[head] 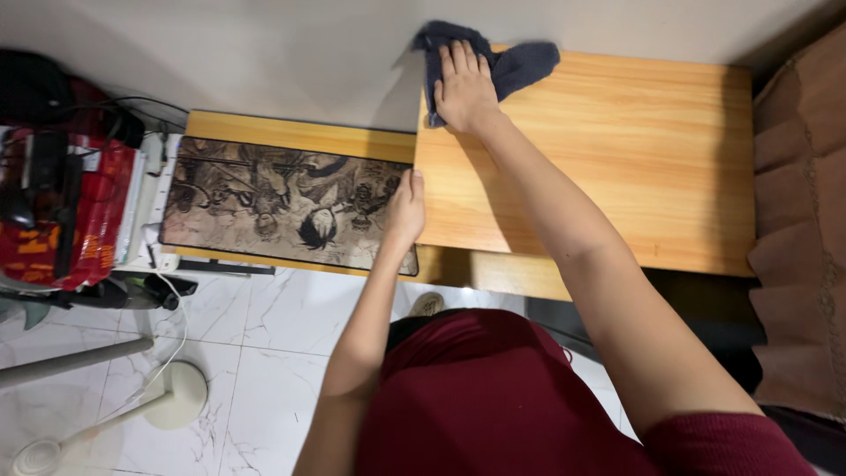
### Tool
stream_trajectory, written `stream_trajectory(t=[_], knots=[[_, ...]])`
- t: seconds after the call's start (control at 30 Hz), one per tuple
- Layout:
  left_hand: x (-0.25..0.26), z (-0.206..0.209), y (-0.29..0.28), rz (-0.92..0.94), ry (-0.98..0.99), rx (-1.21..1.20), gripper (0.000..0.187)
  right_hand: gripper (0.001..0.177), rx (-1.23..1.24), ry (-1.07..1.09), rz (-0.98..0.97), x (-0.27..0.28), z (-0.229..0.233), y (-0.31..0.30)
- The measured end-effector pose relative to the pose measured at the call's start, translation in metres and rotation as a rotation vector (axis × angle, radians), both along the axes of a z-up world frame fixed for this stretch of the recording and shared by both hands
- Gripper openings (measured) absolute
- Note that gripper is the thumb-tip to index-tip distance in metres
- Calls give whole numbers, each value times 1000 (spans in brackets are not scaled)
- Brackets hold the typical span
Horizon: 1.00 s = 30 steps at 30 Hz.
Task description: The person wipes a wooden table surface with a dark cloth, then removes a large printed mat to wipe the table underneath. They wipe the mat separately and place it back on the table, continuing to wipe the surrounding wooden surface.
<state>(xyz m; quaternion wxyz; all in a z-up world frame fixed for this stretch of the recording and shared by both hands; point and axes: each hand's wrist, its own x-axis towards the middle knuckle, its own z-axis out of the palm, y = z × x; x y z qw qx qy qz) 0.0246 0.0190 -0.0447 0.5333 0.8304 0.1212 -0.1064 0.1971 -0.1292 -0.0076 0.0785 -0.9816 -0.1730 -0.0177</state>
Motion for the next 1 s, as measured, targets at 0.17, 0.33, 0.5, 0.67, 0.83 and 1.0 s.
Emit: stream_trajectory(t=[0.17, 0.33, 0.5, 0.67, 0.83, 1.0], knots=[[3, -21, -4, 27, -23, -32, 64, 67, 1, -118, 199, -63, 6, -6], [3, -39, -5, 64, -81, -204, 63, 72, 71, 48, 382, -232, 27, -21], [1, -35, -3, 52, 104, -143, 64, 64, 183, 127, 386, -183, 19, -27], [-2, -22, -3, 89, 5, -103, 64, 54, 195, -3, 170, -17, 5, -3], [1, 5, -1, 66, 84, -12, 66, 57, 64, -147, 98, -17, -4, 18], [-1, 29, 3, 73, 179, -21, 63, 62, 44, -103, 271, -188, 11, 7]])
